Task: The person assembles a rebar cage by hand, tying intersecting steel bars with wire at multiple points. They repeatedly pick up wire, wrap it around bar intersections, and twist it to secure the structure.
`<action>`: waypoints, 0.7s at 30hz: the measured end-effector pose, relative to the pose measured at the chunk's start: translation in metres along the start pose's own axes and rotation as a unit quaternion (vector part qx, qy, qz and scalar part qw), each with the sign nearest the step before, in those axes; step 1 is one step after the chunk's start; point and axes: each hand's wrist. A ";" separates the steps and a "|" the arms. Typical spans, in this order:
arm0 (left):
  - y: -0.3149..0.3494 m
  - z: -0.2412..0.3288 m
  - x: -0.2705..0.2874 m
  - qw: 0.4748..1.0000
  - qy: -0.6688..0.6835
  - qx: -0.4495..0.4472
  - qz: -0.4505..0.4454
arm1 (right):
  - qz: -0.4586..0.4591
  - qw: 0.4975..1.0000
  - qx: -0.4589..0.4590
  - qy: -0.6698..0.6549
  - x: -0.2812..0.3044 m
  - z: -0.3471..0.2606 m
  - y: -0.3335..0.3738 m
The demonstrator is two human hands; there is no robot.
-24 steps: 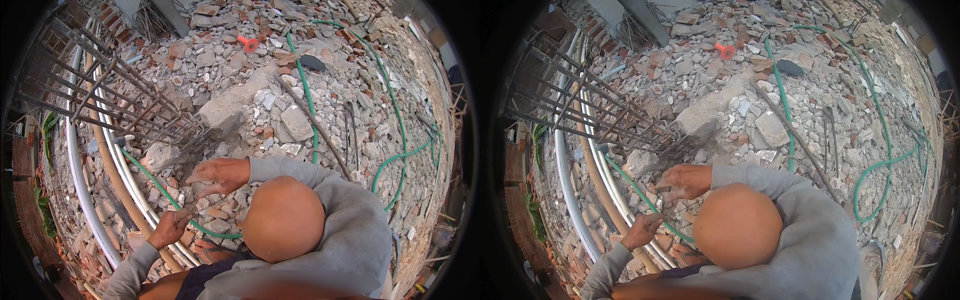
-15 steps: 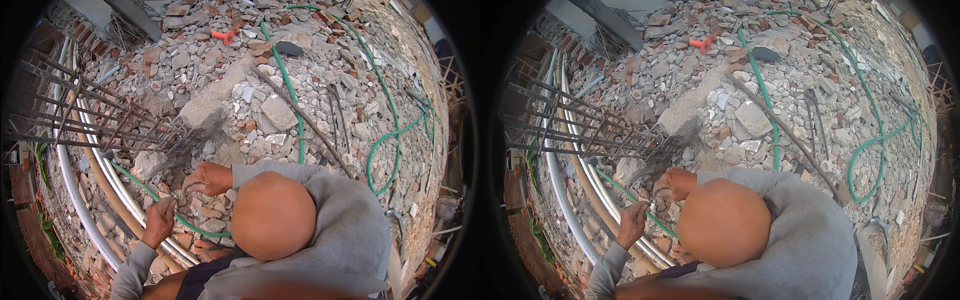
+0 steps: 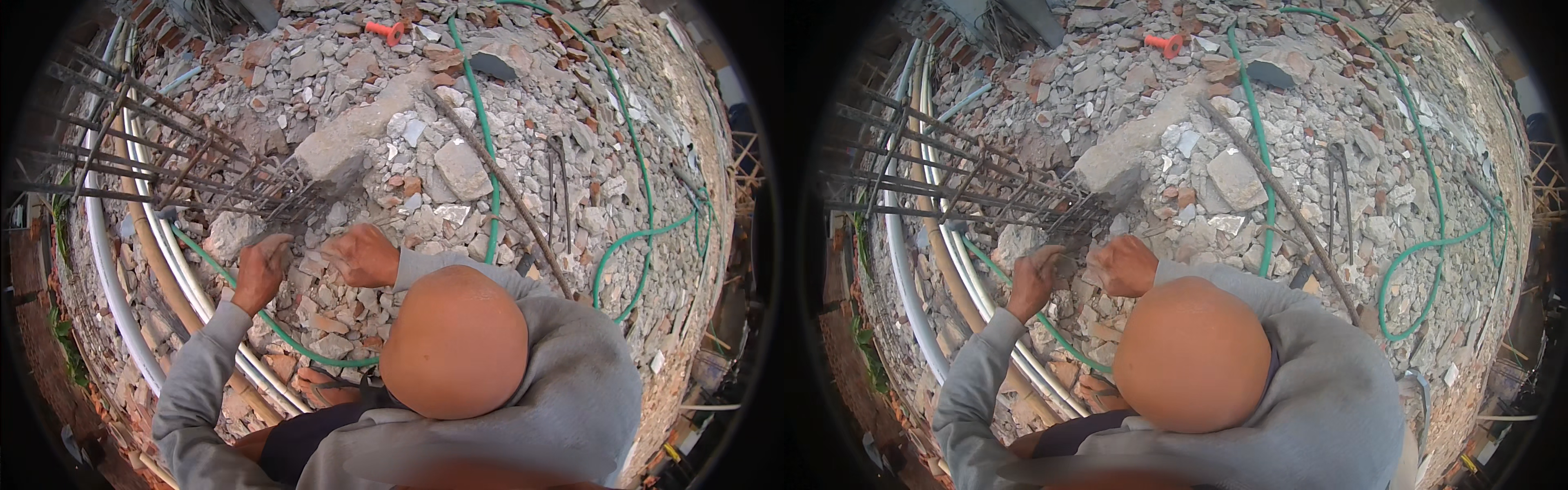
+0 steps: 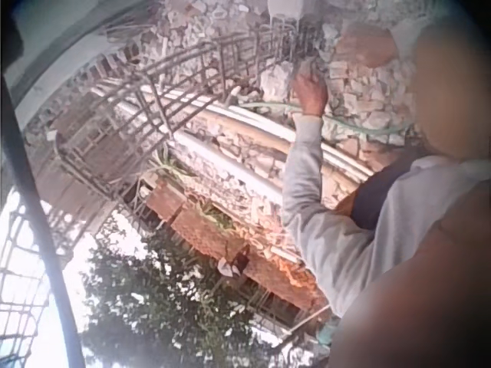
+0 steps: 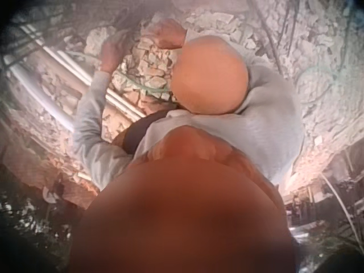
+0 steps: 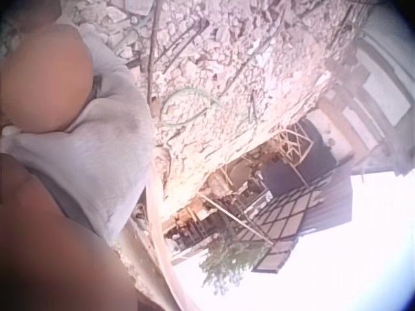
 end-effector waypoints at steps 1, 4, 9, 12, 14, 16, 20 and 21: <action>-0.010 -0.008 -0.022 0.997 0.042 0.005 0.058 | -0.006 1.000 -0.013 0.011 -0.003 0.002 0.000; -0.026 -0.018 -0.094 0.930 0.339 0.126 0.072 | -0.058 0.993 -0.054 0.087 0.010 0.019 0.001; -0.008 -0.035 -0.161 0.999 -0.052 -0.012 0.007 | -0.110 0.988 0.026 0.104 0.024 0.056 0.011; -0.008 -0.047 -0.180 0.991 -0.132 0.003 -0.037 | -0.188 0.972 0.031 0.137 -0.001 0.049 0.028; -0.011 -0.055 -0.188 0.992 -0.121 0.007 -0.016 | -0.171 0.972 0.032 0.159 -0.016 0.044 0.030; -0.014 -0.060 -0.193 0.994 -0.090 0.052 0.024 | -0.170 0.967 0.017 0.189 -0.023 0.046 0.021; -0.016 -0.071 -0.193 0.985 -0.101 0.100 0.093 | -0.157 0.952 -0.077 0.252 -0.035 0.058 -0.003; -0.017 -0.074 -0.192 0.981 -0.102 0.129 0.102 | -0.163 0.964 -0.057 0.204 -0.043 0.059 -0.004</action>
Point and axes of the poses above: each hand's wrist, its own y-axis away from the middle knuckle, its own x-axis out of the back of the hand, z = x × y, and after that the axes turned 7 degrees about -z, right-handed
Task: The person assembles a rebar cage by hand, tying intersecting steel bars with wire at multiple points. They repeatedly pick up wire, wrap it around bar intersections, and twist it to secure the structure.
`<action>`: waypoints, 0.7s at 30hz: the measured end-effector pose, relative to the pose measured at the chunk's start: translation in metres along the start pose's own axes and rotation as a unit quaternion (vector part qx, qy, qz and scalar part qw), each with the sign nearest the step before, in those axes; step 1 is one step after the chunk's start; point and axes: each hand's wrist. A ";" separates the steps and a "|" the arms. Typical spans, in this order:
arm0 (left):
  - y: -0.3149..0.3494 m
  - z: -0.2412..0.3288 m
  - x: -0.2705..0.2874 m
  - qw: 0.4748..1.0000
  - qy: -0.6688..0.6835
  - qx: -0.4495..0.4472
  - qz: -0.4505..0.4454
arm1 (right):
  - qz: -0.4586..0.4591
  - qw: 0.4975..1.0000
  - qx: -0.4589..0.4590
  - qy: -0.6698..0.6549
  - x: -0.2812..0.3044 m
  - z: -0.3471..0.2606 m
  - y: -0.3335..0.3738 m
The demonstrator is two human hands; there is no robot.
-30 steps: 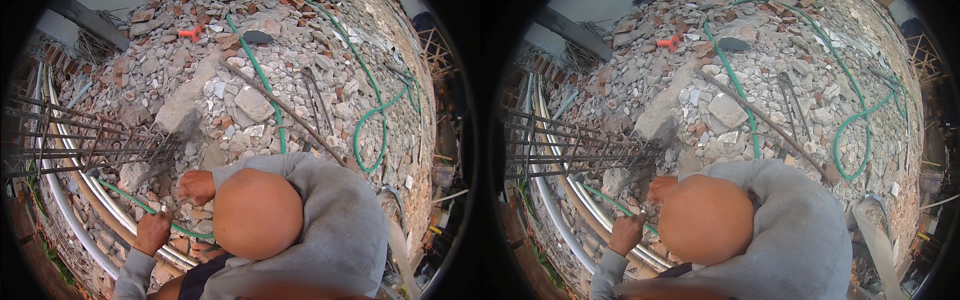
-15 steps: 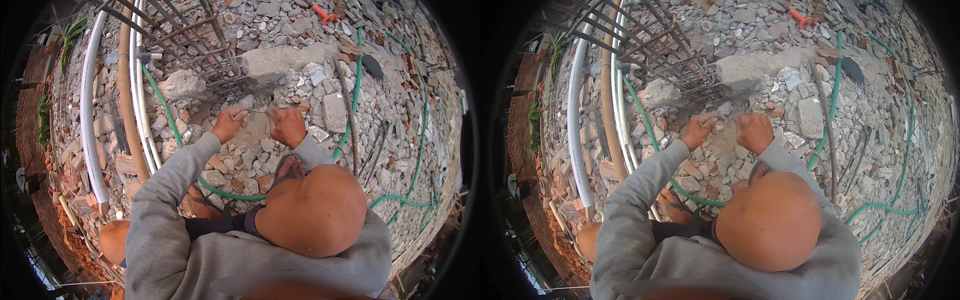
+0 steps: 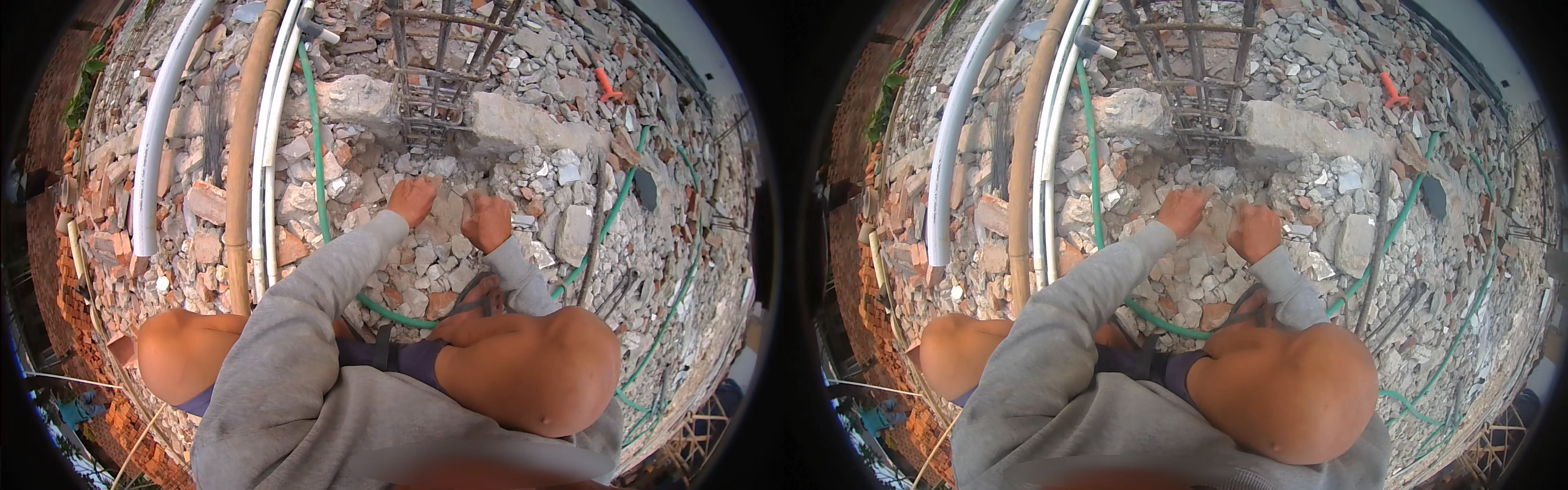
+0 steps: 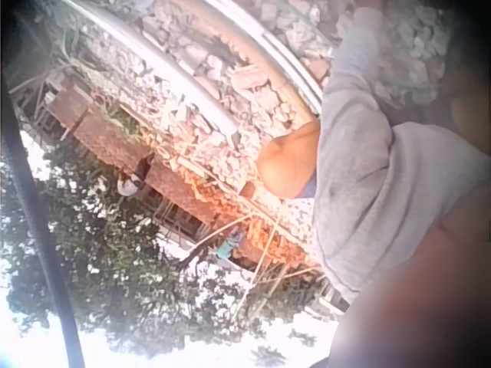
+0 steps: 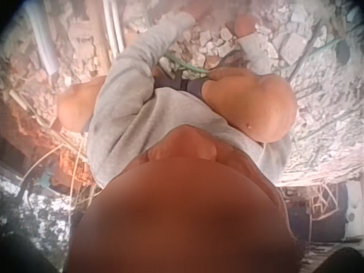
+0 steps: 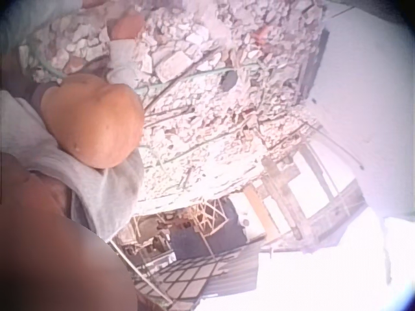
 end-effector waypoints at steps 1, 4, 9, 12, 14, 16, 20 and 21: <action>-0.001 -0.005 0.000 1.000 0.005 0.020 -0.008 | 0.002 0.999 0.027 -0.039 -0.009 -0.006 -0.002; -0.006 -0.016 -0.009 0.995 0.061 0.081 -0.011 | -0.062 0.987 0.051 -0.141 -0.029 -0.021 -0.003; -0.016 -0.045 -0.016 0.969 0.176 0.168 0.046 | -0.120 0.956 0.082 -0.254 -0.043 -0.005 -0.029; -0.012 -0.064 -0.001 0.958 0.187 0.191 0.106 | -0.197 0.887 -0.145 -0.391 -0.068 0.021 -0.050; -0.009 -0.074 0.015 0.943 0.189 0.147 0.229 | -0.176 0.883 -0.152 -0.408 -0.089 0.042 -0.061; -0.005 -0.077 0.028 0.908 0.285 0.233 0.198 | -0.159 0.859 -0.184 -0.450 -0.114 0.053 -0.073; 0.001 -0.070 0.034 0.900 0.300 0.278 0.149 | -0.038 0.725 -0.359 -0.587 -0.145 0.048 -0.101; 0.003 -0.066 0.032 0.900 0.300 0.286 0.135 | -0.007 0.676 -0.401 -0.618 -0.147 0.044 -0.107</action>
Point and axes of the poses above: each hand's wrist, its own y-axis away from the middle knuckle, its own x-axis out of the back of the hand, z = x × y, and after that the axes turned 7 degrees about -z, right-handed
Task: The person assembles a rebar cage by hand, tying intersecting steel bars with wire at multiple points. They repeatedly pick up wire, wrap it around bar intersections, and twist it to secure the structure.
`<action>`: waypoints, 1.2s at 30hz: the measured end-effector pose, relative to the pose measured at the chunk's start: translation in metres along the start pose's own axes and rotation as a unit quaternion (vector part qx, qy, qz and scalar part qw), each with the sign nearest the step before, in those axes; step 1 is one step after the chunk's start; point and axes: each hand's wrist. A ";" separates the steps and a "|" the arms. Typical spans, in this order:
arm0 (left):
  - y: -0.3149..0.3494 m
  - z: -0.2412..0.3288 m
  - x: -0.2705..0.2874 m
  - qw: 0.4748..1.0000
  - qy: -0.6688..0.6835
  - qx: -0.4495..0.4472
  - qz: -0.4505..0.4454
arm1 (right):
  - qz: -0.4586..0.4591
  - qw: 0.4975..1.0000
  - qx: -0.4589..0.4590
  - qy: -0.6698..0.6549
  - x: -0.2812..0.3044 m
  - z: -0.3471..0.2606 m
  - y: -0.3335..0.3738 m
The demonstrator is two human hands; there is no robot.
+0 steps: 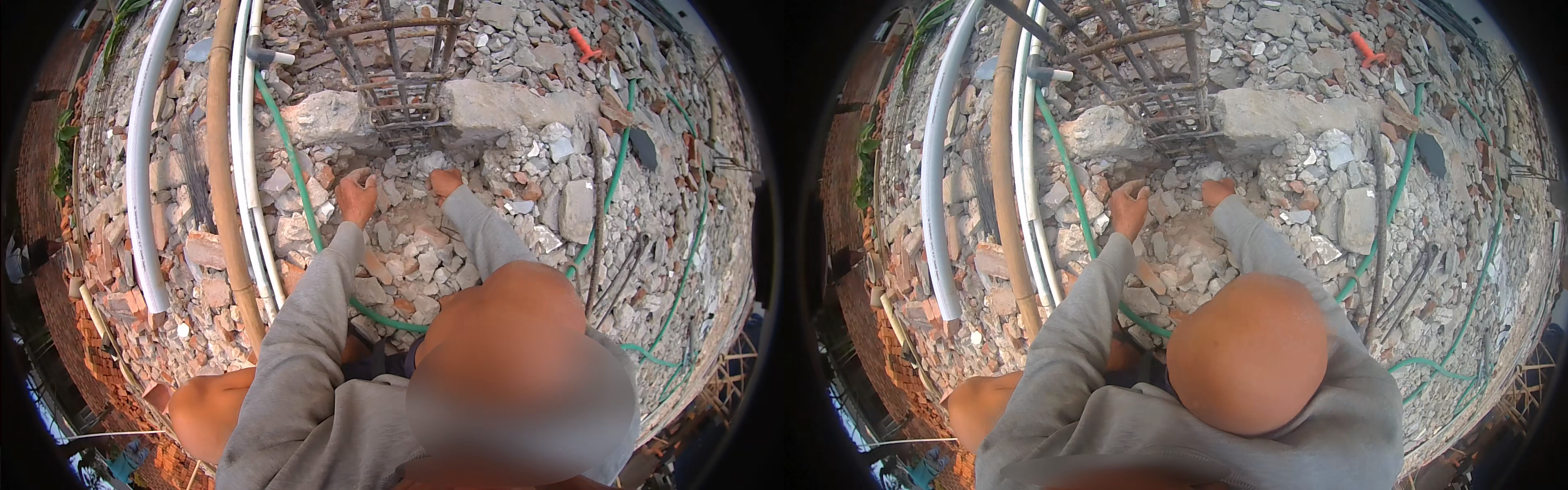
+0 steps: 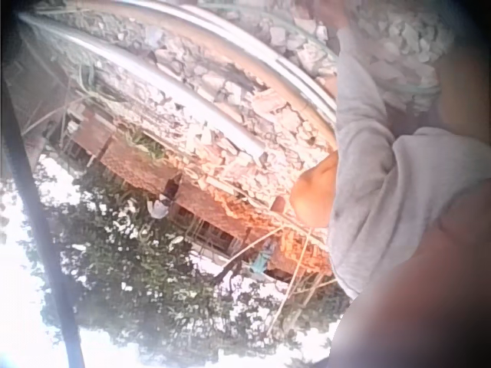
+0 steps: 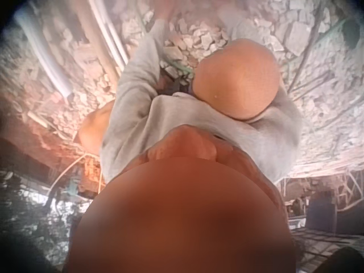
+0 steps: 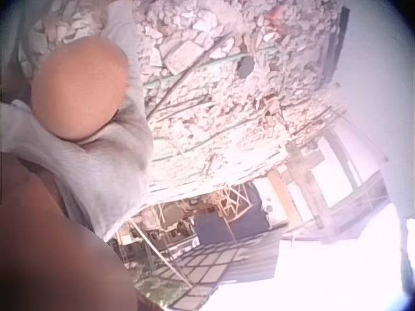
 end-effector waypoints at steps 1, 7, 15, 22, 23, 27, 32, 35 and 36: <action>0.003 -0.001 -0.002 1.000 -0.007 -0.002 -0.012 | 0.034 0.999 -0.013 -0.038 -0.008 -0.003 -0.002; 0.015 -0.003 -0.020 0.972 -0.169 -0.155 -0.051 | -0.013 0.996 -0.077 0.032 -0.020 -0.029 0.002; 0.032 0.007 -0.063 0.878 -0.399 -0.212 -0.156 | -0.295 0.897 0.109 0.310 0.028 -0.056 0.044; 0.008 -0.020 -0.028 0.911 0.301 0.147 -0.241 | -0.321 0.807 0.219 0.445 0.045 -0.077 0.087; 0.008 -0.018 -0.024 0.875 0.376 0.175 -0.250 | -0.300 0.775 0.293 0.473 0.041 -0.075 0.092; 0.019 -0.003 -0.021 0.846 0.468 0.160 -0.200 | -0.293 0.771 0.206 0.527 0.030 -0.077 0.107; 0.012 -0.010 -0.009 0.935 0.251 -0.028 -0.250 | -0.347 0.741 0.258 0.513 0.034 -0.099 0.119; 0.003 -0.021 -0.003 0.928 -0.002 -0.154 -0.339 | -0.367 0.726 0.260 0.520 0.046 -0.107 0.117; 0.002 -0.023 -0.004 0.917 -0.056 -0.182 -0.351 | -0.357 0.725 0.258 0.530 0.047 -0.105 0.115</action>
Point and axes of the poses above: each hand's wrist, its own y-axis away from the middle knuckle, its own x-axis out of the back of the hand, z = x × y, and after that the axes turned 7 degrees about -z, right-handed
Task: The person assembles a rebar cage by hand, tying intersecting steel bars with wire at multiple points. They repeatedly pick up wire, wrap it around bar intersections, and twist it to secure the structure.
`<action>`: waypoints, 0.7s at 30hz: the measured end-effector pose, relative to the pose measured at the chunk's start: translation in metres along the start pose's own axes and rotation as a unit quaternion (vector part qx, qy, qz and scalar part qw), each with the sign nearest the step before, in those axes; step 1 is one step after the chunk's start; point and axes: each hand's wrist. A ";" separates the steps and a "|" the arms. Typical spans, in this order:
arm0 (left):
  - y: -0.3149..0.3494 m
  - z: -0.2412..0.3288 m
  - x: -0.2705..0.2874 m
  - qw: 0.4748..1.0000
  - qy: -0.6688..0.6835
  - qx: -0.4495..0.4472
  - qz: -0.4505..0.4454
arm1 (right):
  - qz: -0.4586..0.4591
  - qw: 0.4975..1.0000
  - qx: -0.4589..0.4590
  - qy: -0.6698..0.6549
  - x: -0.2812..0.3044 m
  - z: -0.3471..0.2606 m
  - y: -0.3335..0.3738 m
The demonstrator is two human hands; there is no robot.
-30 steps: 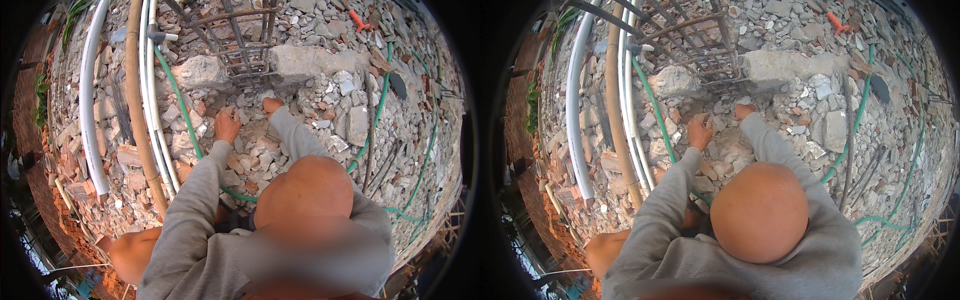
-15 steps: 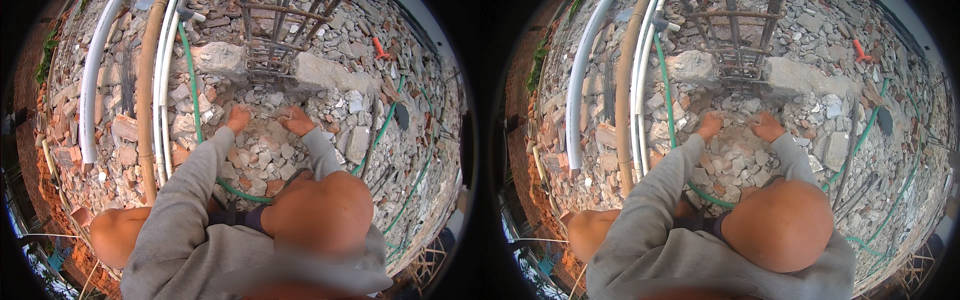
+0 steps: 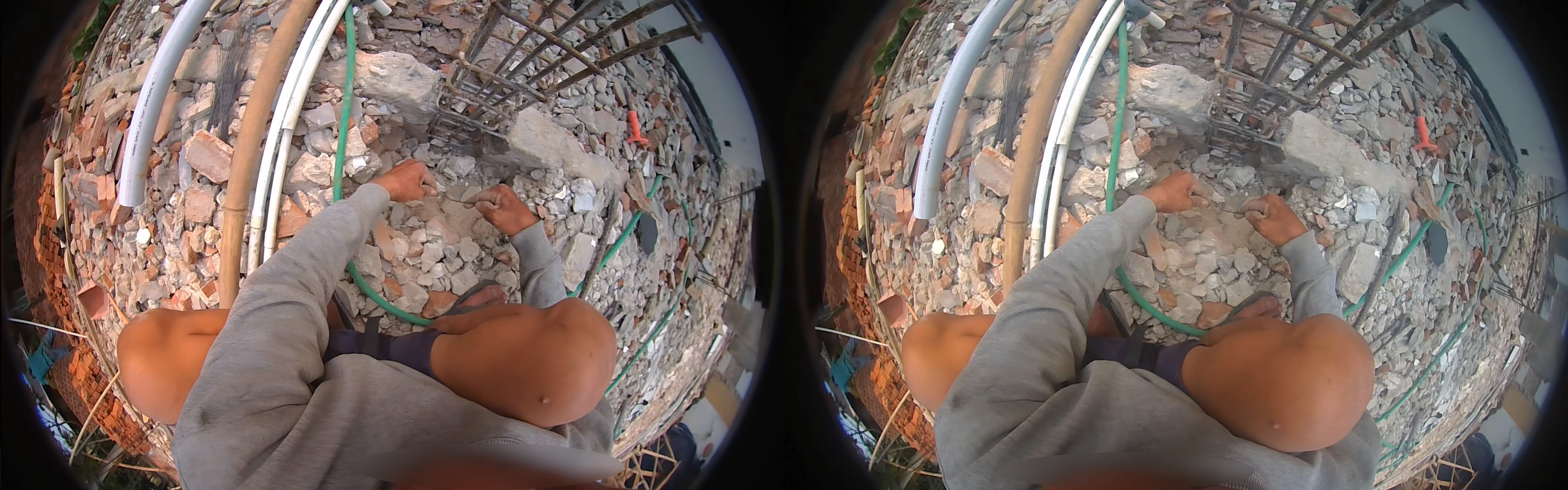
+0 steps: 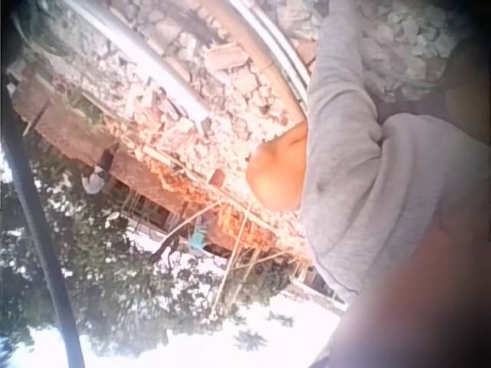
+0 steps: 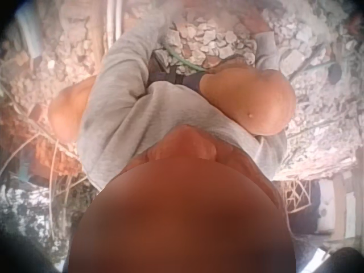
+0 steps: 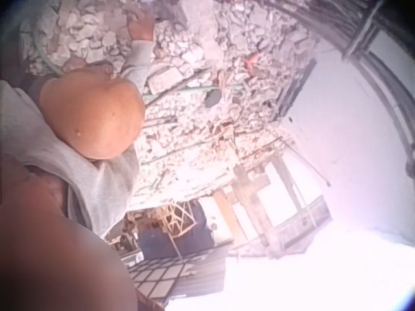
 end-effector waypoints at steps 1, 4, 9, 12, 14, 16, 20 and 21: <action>-0.001 -0.001 -0.002 0.998 -0.033 0.031 0.032 | 0.014 0.999 -0.025 0.028 -0.002 0.003 -0.002; -0.005 0.004 -0.012 0.973 -0.112 0.098 0.178 | 0.087 0.991 -0.064 0.075 -0.015 0.008 -0.013; -0.006 0.010 -0.015 0.962 -0.100 0.143 0.212 | 0.183 0.970 -0.021 0.156 -0.035 -0.002 -0.028; -0.006 0.014 -0.011 0.972 -0.128 0.099 0.171 | 0.173 0.960 -0.035 0.220 -0.037 -0.010 -0.027; -0.010 0.017 -0.012 0.960 -0.136 0.140 0.201 | 0.193 0.963 -0.034 0.183 -0.041 -0.013 -0.027; -0.017 0.022 -0.015 0.952 -0.081 0.165 0.245 | 0.197 0.968 0.009 0.159 -0.048 -0.017 -0.028; -0.034 0.027 -0.022 0.911 0.122 0.186 0.347 | 0.207 0.964 0.028 0.162 -0.059 -0.020 -0.031; -0.037 0.027 -0.023 0.897 0.171 0.191 0.361 | 0.198 0.965 -0.019 0.169 -0.062 -0.020 -0.033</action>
Point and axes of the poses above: each hand's wrist, its own y-axis away from the middle knuckle, its own x-axis out of the back of the hand, z = x × y, and after that the axes turned 7 degrees about -z, right-handed
